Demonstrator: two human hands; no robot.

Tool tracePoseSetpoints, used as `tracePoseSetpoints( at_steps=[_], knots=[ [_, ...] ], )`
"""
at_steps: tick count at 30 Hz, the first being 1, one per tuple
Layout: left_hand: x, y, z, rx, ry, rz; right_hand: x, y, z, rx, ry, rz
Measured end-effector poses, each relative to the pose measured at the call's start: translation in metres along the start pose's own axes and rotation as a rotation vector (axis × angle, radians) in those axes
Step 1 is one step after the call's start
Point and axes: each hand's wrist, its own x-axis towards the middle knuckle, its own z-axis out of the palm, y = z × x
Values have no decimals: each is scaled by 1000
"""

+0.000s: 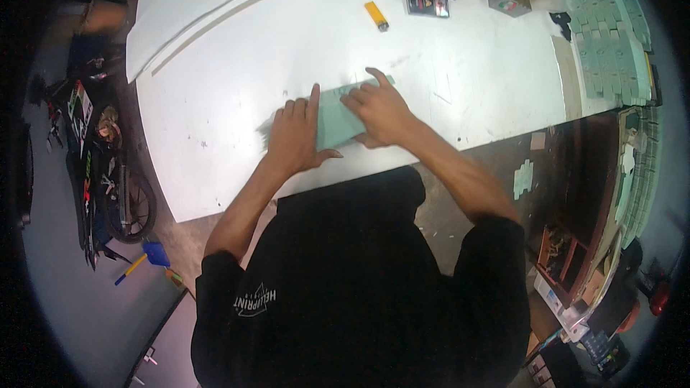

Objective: The person gathers and aligns a stack of light green paper sheets on a white table, then separates and restacks them. The person also moves white paper sheets aside and handles a small box on the table.

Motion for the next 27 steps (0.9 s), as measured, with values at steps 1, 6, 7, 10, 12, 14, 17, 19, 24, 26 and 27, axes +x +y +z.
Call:
tracePoseSetpoints(
  at_steps=[1, 6, 7, 10, 12, 14, 17, 19, 24, 26, 27],
  knots=[
    [-4, 4, 0, 10, -17, -19, 3, -1, -5, 8, -16, 8],
    [9, 2, 5, -13, -123, -46, 4, -9, -10, -8, -47, 87],
    [11, 0, 4, -24, -112, -41, 3, -10, -10, -16, -37, 113],
    [11, -12, -3, -86, -82, -60, -10, -31, -3, -180, 334, 185],
    [7, -17, -18, -157, -71, -112, -45, -42, 18, 98, 729, 291],
    [-12, -15, -12, -409, 107, -162, -74, -72, 52, 551, 1043, 470],
    [-29, 15, -9, -824, 190, -155, -75, -108, 61, 1531, 1060, 579],
    [-43, 46, 1, -892, 163, -45, -71, -103, 75, 1589, 955, 424],
    [-67, 72, 15, -1057, 271, -24, -66, -116, 43, 1439, 1061, 349],
    [-71, 78, 21, -1073, 315, -66, -61, -110, 48, 1380, 1086, 329],
    [-70, 77, 23, -1077, 332, -39, -56, -106, 50, 1365, 1101, 315]
  ],
)
